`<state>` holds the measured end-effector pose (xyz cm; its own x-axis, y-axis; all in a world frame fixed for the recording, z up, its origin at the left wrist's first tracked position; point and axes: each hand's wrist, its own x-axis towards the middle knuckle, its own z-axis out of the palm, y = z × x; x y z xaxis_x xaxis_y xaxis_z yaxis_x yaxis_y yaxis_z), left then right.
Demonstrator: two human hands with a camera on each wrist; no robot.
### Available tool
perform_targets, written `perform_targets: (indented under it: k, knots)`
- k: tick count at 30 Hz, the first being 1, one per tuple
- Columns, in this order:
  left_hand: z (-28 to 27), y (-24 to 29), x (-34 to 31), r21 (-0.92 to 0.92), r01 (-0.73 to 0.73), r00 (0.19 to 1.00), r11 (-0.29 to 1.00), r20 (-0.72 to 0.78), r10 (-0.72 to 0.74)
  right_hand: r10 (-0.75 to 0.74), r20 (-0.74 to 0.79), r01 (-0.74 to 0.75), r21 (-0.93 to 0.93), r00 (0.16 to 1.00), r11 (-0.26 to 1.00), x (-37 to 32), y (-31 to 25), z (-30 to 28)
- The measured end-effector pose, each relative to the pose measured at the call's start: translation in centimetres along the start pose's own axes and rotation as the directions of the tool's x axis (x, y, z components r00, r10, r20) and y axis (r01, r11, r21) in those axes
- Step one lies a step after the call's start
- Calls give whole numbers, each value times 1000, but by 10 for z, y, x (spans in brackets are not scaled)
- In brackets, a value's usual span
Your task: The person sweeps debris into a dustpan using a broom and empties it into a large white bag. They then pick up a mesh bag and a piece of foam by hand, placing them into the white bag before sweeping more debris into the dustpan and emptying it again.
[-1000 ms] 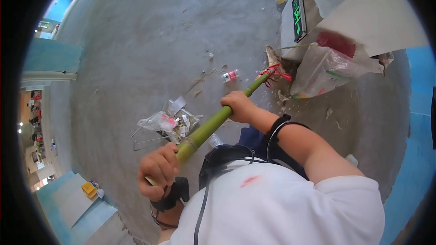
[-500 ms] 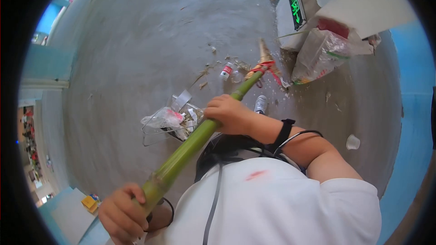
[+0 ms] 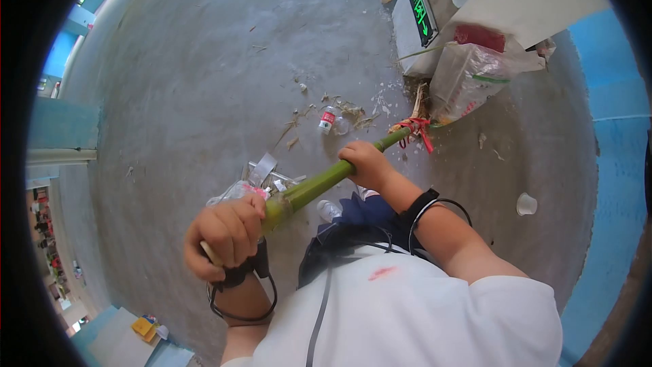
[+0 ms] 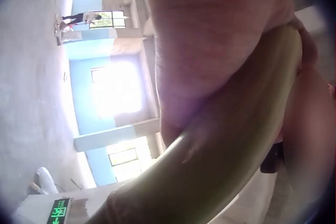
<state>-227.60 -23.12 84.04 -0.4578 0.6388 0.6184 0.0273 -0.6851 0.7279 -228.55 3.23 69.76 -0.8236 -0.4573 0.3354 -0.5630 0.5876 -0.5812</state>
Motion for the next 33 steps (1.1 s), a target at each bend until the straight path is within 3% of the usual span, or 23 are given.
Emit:
perform_targets:
  k: [5, 10, 15, 18, 21, 22, 24, 26, 28, 31, 33]
  knots:
    - [-1, -38, 18, 19, 23, 951, 1000, -307, -16, 5, 32, -7, 40, 999, 999, 4, 50, 6]
    - [54, -4, 37, 178, 43, 936, 983, -351, 23, -67, 57, 58, 152, 996, 987, 10, 11, -15]
    - [99, 39, 78, 351, 73, 976, 933, -220, 6, -286, 199, 207, 340, 937, 917, 31, -21, -45]
    - [128, 54, 101, 455, 31, 992, 890, -122, 28, -343, 211, 249, 375, 915, 893, 34, -37, -79]
    - [122, 34, 42, 352, -282, 924, 893, -153, 352, -304, 269, 223, 292, 914, 930, 29, -33, -97]
    - [121, 35, 40, 330, -152, 923, 931, -290, 254, -268, 302, 200, 238, 915, 950, 29, -23, -97]
    - [126, 5, 48, 393, 64, 737, 917, -638, 222, -170, 353, 134, 122, 920, 983, 23, 4, -94]
    - [122, -30, 63, 263, 170, 635, 950, -766, 99, -12, 379, 15, -6, 925, 1000, 4, 39, -82]
    - [117, -48, 61, 291, 286, 778, 913, -626, -44, 107, 373, -84, -77, 922, 993, -19, 50, -69]
    - [148, -40, 41, 232, 228, 775, 946, -632, -32, 127, 372, -119, -46, 919, 992, -43, 26, -50]
    - [160, -15, 24, 338, 184, 860, 923, -510, 15, 77, 396, -96, 29, 915, 995, -46, -9, -33]
